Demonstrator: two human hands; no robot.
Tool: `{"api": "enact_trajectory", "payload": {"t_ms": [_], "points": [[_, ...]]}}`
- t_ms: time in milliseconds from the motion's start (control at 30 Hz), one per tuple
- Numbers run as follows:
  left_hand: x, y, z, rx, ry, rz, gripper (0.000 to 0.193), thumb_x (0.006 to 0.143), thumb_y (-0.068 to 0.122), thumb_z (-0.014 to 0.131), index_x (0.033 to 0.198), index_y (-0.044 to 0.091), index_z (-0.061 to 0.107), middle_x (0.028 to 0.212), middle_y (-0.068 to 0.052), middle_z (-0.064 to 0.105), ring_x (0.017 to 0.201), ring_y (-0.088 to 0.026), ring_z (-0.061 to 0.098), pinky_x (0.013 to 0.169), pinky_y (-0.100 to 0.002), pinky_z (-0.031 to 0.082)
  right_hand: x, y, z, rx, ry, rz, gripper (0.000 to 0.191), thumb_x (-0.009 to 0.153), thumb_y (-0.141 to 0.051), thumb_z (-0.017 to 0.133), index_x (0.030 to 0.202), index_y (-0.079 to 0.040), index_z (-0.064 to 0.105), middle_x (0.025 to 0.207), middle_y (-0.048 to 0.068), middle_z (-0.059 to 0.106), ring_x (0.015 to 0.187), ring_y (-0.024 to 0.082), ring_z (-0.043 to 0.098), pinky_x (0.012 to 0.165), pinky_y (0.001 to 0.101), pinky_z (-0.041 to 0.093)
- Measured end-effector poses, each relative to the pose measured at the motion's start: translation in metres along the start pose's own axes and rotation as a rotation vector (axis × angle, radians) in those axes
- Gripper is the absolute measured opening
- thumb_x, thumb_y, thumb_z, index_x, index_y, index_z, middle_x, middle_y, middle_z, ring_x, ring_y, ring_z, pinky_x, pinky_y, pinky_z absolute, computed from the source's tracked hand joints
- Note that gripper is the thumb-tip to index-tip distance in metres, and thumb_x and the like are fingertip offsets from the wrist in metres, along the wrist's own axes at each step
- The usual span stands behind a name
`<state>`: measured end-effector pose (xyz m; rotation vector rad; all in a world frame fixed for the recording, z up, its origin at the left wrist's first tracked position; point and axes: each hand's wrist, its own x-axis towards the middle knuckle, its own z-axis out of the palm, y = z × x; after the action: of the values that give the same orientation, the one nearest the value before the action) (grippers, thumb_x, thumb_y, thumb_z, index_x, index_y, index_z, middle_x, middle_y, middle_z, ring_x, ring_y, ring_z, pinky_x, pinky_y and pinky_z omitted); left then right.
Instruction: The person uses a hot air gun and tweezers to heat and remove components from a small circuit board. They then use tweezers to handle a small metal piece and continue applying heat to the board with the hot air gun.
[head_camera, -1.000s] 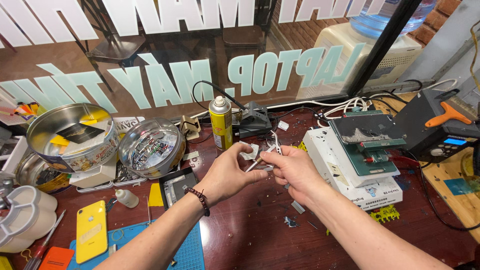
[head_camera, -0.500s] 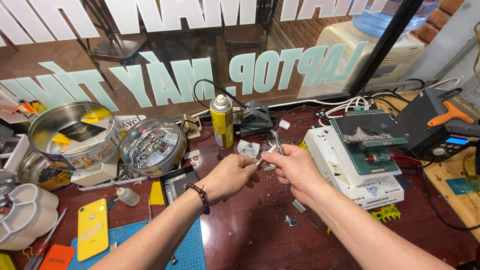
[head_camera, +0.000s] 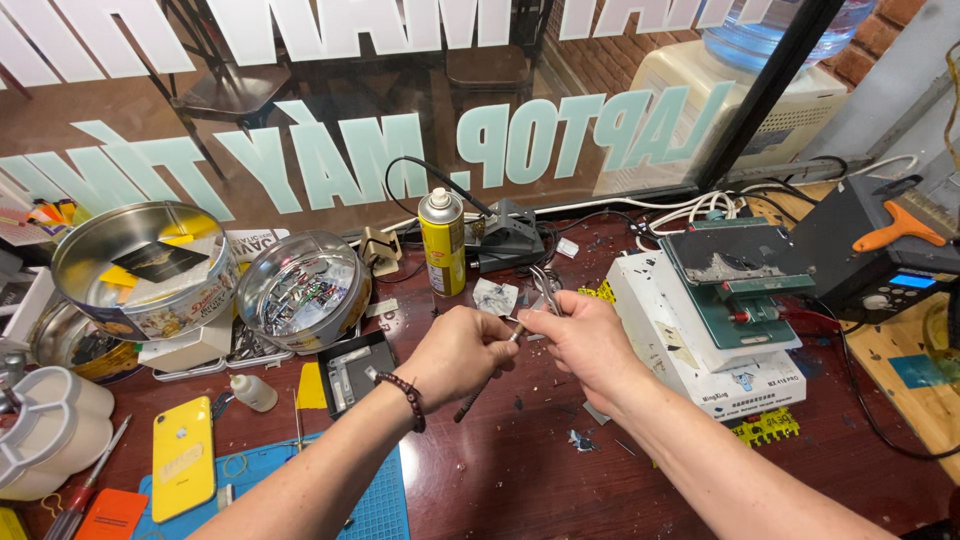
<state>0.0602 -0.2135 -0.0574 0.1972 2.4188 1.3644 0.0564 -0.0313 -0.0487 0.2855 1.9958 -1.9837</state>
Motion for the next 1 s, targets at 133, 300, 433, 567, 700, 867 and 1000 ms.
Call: {"api": "enact_trajectory", "payload": {"t_ms": [133,300,433,567,700,867,1000], "points": [[-0.010,0.011,0.012,0.181,0.269,0.061,0.021,0.079,0.022,0.080,0.094,0.007,0.079,0.082,-0.016,0.075,0.078,-0.030,0.076,0.075,-0.042,0.060,0.005,0.010,0.004,-0.057,0.106,-0.107,0.011,0.083,-0.011,0.078,0.076,-0.006,0.070,0.063,-0.004,0.060,0.054,0.005,0.042,0.048,0.0268,0.032],[-0.022,0.025,0.018,0.296,0.308,0.013,0.019,0.082,0.023,0.079,0.092,0.008,0.079,0.080,-0.019,0.073,0.079,-0.036,0.073,0.077,-0.046,0.057,0.009,0.018,0.011,-0.043,0.186,-0.130,0.012,0.082,-0.008,0.076,0.073,-0.004,0.071,0.065,-0.002,0.061,0.057,0.006,0.045,0.051,0.0283,0.034],[-0.029,0.026,0.018,0.399,0.325,0.065,0.015,0.086,0.020,0.077,0.090,0.005,0.077,0.079,-0.020,0.072,0.080,-0.038,0.072,0.076,-0.048,0.056,0.006,0.020,0.013,-0.010,0.220,-0.072,0.014,0.083,-0.008,0.077,0.073,-0.003,0.069,0.066,-0.002,0.062,0.058,0.006,0.046,0.053,0.0281,0.036],[-0.030,0.022,0.012,0.157,0.281,0.025,0.017,0.080,0.019,0.079,0.088,0.005,0.076,0.080,-0.018,0.074,0.079,-0.035,0.074,0.073,-0.046,0.058,0.003,0.020,0.011,-0.159,0.123,-0.001,0.022,0.090,-0.021,0.073,0.074,-0.007,0.071,0.063,0.000,0.056,0.054,0.009,0.040,0.051,0.0307,0.030],[-0.032,0.010,0.023,0.173,0.265,-0.067,0.019,0.082,0.020,0.079,0.085,0.003,0.073,0.079,-0.021,0.073,0.079,-0.036,0.074,0.075,-0.046,0.058,0.004,0.032,0.020,-0.098,0.179,-0.147,0.021,0.087,-0.018,0.073,0.071,-0.004,0.071,0.066,0.001,0.068,0.057,0.006,0.051,0.052,0.0283,0.040],[-0.029,-0.029,0.027,-0.009,0.269,-0.116,0.016,0.088,0.016,0.074,0.098,0.004,0.071,0.082,-0.018,0.074,0.076,-0.033,0.072,0.070,-0.046,0.058,0.018,0.057,0.021,-0.198,0.072,0.164,0.028,0.094,-0.032,0.069,0.085,-0.005,0.071,0.073,0.001,0.066,0.056,0.010,0.041,0.049,0.0296,0.033],[-0.030,-0.068,0.000,-0.632,0.092,-0.423,0.025,0.095,0.008,0.060,0.120,0.011,0.058,0.087,-0.011,0.073,0.071,-0.023,0.070,0.061,-0.039,0.059,0.032,0.081,0.021,-0.228,-0.042,0.403,0.025,0.097,-0.029,0.065,0.103,-0.005,0.069,0.082,0.001,0.068,0.061,0.009,0.045,0.051,0.0274,0.038]]}}
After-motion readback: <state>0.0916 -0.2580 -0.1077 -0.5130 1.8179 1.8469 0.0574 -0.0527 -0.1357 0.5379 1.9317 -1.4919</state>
